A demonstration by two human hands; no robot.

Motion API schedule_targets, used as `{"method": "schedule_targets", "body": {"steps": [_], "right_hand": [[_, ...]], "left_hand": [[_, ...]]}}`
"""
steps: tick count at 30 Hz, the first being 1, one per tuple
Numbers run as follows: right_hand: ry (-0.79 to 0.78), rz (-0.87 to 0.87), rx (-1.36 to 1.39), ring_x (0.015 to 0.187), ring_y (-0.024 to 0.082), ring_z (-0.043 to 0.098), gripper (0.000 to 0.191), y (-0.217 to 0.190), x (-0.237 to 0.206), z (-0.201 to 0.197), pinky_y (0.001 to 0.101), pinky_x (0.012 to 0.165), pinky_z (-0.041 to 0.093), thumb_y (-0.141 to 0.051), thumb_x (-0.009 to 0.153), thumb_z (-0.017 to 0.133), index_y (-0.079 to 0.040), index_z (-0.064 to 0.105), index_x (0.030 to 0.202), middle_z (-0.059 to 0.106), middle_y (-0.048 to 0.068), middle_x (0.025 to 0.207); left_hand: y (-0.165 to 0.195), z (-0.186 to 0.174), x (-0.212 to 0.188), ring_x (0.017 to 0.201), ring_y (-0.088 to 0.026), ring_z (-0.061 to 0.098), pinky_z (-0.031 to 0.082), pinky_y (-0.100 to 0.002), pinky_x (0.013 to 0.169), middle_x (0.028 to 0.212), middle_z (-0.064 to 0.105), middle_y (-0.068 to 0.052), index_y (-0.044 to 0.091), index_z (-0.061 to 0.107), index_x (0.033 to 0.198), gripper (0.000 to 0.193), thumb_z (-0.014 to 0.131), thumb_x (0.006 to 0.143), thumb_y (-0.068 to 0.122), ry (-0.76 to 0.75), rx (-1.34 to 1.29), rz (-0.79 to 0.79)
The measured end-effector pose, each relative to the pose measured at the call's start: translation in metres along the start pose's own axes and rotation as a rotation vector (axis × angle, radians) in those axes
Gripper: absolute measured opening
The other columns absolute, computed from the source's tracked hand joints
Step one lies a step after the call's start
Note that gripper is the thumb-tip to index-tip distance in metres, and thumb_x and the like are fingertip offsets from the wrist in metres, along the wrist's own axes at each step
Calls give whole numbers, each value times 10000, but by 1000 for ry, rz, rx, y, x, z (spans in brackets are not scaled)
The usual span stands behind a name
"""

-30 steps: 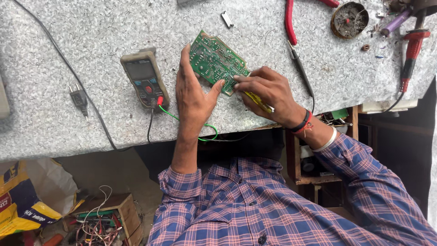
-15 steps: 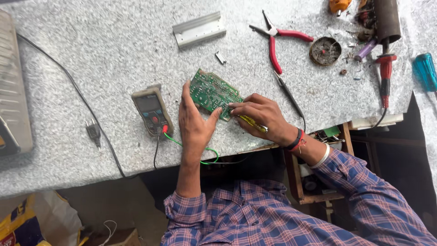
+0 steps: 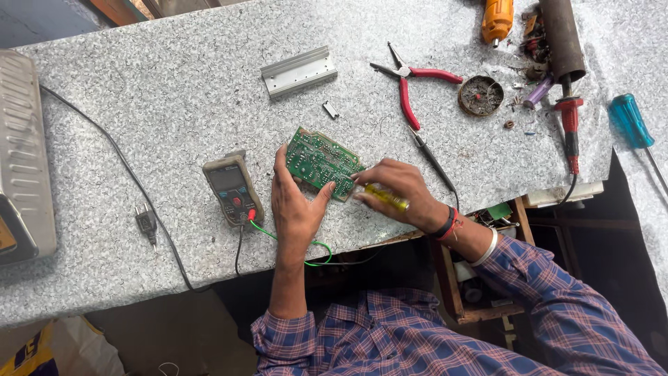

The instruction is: The person holds a green circuit board on a workbench and uses a screwdriver to unscrew and work on its components, flipping the board over to access both sides. A multimeter with test leads sits beside the board as they continue working on the board and a smaller board section.

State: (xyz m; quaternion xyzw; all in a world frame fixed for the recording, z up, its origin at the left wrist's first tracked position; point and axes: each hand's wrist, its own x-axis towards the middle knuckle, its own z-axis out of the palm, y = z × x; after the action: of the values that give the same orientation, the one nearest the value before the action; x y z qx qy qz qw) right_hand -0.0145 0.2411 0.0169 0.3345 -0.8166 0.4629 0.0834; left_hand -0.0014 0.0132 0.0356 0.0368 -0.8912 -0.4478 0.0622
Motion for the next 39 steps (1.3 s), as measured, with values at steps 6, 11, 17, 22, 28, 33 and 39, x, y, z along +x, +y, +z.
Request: {"method": "schedule_targets", "body": {"steps": [6,11,17,22,28,33,39], "right_hand": [[168,41,-48,888,208,678,236,7,-9,4,363,790,554,-135,900,778,-112,682,1115,698,32,965],[-6,-116,-413,1196,328,582,467,-3,-1,11,457,985,484,-149,848,745,-121,687,1310,642,118,1319],[45,-82,-377,1353,294,520,306,-6,4,11,435,1120,409,-237,970,735,-195,615,1249,608,93,1455],[145,162,-422,1263,312,534,407,-7,6,9,467,1040,394,-216,975,709,-46,630,1336,642,98,1347],[112,157,-416,1155,304,578,250,-4,8,8,462,971,400,-194,932,730,-67,629,1122,670,82,1133],[133,140,-116,928,266,647,225,4,-1,7,402,798,512,-49,955,737,-24,612,1141,645,107,1069],[274,-76,-162,883,257,689,211,3,-8,5,379,729,549,28,910,744,-47,651,1085,667,102,1054]], "left_hand": [[0,0,-3,1091,-345,654,541,-448,914,1265,602,-225,97,335,1521,1045,957,703,286,-3,28,-6],[-1,3,-2,1045,-323,678,551,-442,868,1210,626,-204,68,383,1438,959,951,706,312,13,28,7],[-8,6,-4,1055,-309,687,553,-435,881,1193,636,-205,48,398,1400,857,920,763,285,32,-36,-27],[-13,7,-7,1076,-318,678,533,-449,901,1178,643,-210,21,405,1369,743,877,842,245,64,-56,63],[-17,8,-6,1018,-271,698,548,-409,875,1121,653,-170,15,418,1320,669,842,871,273,40,-155,31],[-21,9,-6,812,-276,569,496,-402,724,942,582,-160,-3,519,1201,645,925,798,294,107,47,98],[-29,10,-10,840,-205,610,494,-363,671,1067,647,-117,16,621,1105,411,850,898,286,301,-67,384]]}}
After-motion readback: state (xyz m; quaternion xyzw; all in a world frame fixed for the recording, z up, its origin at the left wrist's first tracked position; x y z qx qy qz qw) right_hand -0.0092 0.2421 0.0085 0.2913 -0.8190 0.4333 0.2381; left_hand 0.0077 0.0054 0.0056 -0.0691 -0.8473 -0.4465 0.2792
